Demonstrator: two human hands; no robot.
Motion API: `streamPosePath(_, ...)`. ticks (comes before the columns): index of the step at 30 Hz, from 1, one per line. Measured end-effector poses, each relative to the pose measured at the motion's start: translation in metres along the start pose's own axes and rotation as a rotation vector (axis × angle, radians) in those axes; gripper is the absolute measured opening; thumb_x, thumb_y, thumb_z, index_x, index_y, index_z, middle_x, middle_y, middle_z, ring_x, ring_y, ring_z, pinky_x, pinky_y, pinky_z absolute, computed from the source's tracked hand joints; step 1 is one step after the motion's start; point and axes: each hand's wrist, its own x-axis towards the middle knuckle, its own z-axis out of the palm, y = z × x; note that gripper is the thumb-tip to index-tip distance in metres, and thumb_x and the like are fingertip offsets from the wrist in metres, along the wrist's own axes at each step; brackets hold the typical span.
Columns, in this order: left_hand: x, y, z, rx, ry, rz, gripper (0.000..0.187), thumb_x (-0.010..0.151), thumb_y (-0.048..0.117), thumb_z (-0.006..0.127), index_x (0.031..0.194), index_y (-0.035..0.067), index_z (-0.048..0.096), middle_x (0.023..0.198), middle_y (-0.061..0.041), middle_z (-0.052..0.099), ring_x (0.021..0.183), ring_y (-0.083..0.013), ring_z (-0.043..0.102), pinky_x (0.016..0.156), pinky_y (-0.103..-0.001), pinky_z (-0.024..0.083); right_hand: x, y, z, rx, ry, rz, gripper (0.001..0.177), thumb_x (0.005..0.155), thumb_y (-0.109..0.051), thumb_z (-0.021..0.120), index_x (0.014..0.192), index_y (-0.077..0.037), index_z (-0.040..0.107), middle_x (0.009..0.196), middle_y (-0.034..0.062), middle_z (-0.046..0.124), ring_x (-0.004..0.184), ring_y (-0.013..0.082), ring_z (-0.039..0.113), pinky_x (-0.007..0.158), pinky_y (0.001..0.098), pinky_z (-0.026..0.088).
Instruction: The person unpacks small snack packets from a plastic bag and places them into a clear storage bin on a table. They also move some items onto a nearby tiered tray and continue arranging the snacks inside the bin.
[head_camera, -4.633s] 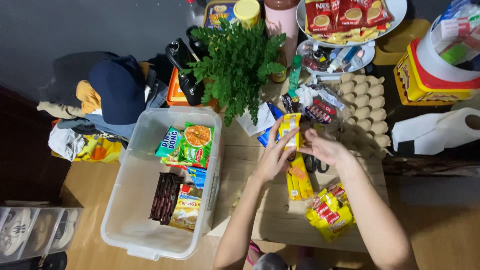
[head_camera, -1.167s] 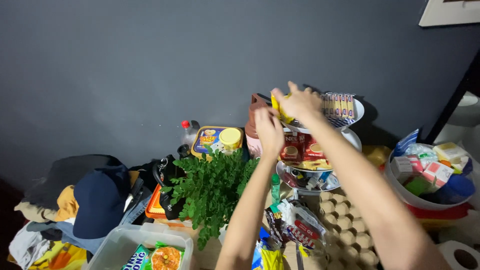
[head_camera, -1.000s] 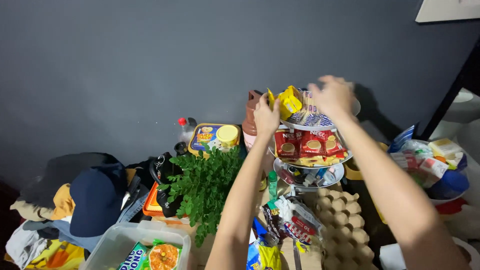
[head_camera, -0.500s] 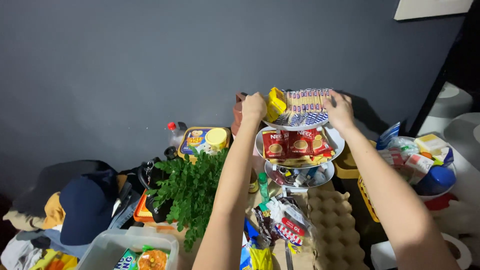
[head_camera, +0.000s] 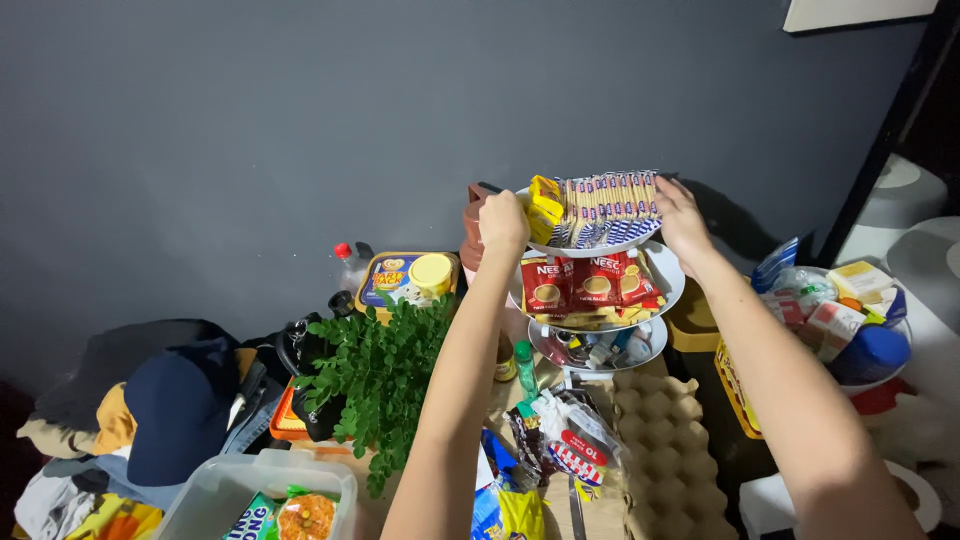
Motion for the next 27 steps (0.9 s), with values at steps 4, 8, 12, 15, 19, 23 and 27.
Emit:
streamPosePath(4, 0.012, -0.005, 0.008, -0.01, -0.035, 0.01, 0.019, 0.092, 0.012, 0.063, 0.1, -0.002, 0.074, 0.104, -0.026, 0.073, 0.101, -0.0407, 0.073, 0.087, -0.046, 0.06, -0.006, -0.011, 0.0, 0.249, -0.05, 0.037, 0.047, 0.108, -0.023, 0.042, 0.154, -0.014, 0.045, 0.166, 0.0121, 0.04, 0.152, 0.0248, 0.04, 0.123, 0.0348, 0.031)
streamPosePath(8, 0.027, -0.007, 0.018, -0.106, -0.132, -0.039, 0.069, 0.106, 0.055, 0.038, 0.113, -0.007, 0.066, 0.109, -0.032, 0.069, 0.107, -0.0461, 0.067, 0.095, -0.051, 0.053, -0.008, -0.013, 0.0, 0.007, -0.019, 0.099, 0.048, 0.107, -0.023, 0.039, 0.153, -0.016, 0.046, 0.17, 0.0052, 0.017, 0.154, 0.0231, 0.026, 0.121, 0.0369, 0.027)
streamPosePath(12, -0.003, 0.026, -0.039, -0.038, -0.294, -0.04, 0.094, 0.095, 0.076, 0.035, 0.133, -0.007, 0.054, 0.123, -0.033, 0.062, 0.12, -0.0446, 0.06, 0.104, -0.049, 0.047, 0.002, -0.001, 0.002, 0.09, -0.039, 0.043, 0.048, 0.105, -0.021, 0.043, 0.152, -0.013, 0.047, 0.171, 0.0059, 0.016, 0.155, 0.0233, 0.028, 0.123, 0.0368, 0.029)
streamPosePath(15, 0.005, 0.012, 0.002, 0.088, -0.322, 0.152, 0.08, 0.105, 0.061, 0.019, 0.13, 0.001, 0.065, 0.125, -0.029, 0.068, 0.12, -0.0469, 0.065, 0.106, -0.053, 0.05, 0.002, -0.002, 0.002, 0.117, -0.042, 0.063, 0.05, 0.106, -0.026, 0.043, 0.154, -0.013, 0.044, 0.17, 0.006, 0.016, 0.155, 0.0228, 0.024, 0.123, 0.0385, 0.026)
streamPosePath(19, -0.016, 0.027, -0.025, -0.134, -0.226, -0.064, 0.077, 0.098, 0.06, 0.031, 0.137, -0.003, 0.051, 0.119, -0.033, 0.067, 0.115, -0.0473, 0.065, 0.1, -0.052, 0.051, -0.015, -0.024, -0.002, 0.322, -0.04, 0.209, 0.057, 0.108, -0.033, 0.032, 0.163, -0.021, 0.026, 0.163, 0.0119, 0.036, 0.153, 0.0274, 0.032, 0.123, 0.0423, 0.025)
streamPosePath(23, -0.029, 0.016, -0.018, -0.207, 0.005, 0.094, 0.062, 0.109, 0.048, 0.027, 0.134, 0.001, 0.058, 0.124, -0.03, 0.067, 0.118, -0.0465, 0.063, 0.105, -0.053, 0.045, -0.023, -0.019, -0.008, 0.596, 0.033, 0.237, 0.054, 0.11, -0.041, 0.033, 0.16, -0.021, 0.029, 0.156, 0.0084, 0.044, 0.149, 0.0241, 0.039, 0.122, 0.0448, 0.027)
streamPosePath(27, -0.091, 0.012, -0.058, -0.654, 0.22, -0.033, 0.05, 0.107, 0.042, 0.04, 0.129, 0.003, 0.062, 0.128, -0.024, 0.064, 0.121, -0.0377, 0.062, 0.107, -0.047, 0.045, -0.042, 0.022, -0.016, 0.442, 0.279, -0.01, 0.044, 0.109, -0.033, 0.039, 0.151, -0.019, 0.045, 0.151, 0.0048, 0.043, 0.14, 0.0161, 0.039, 0.117, 0.04, 0.03)
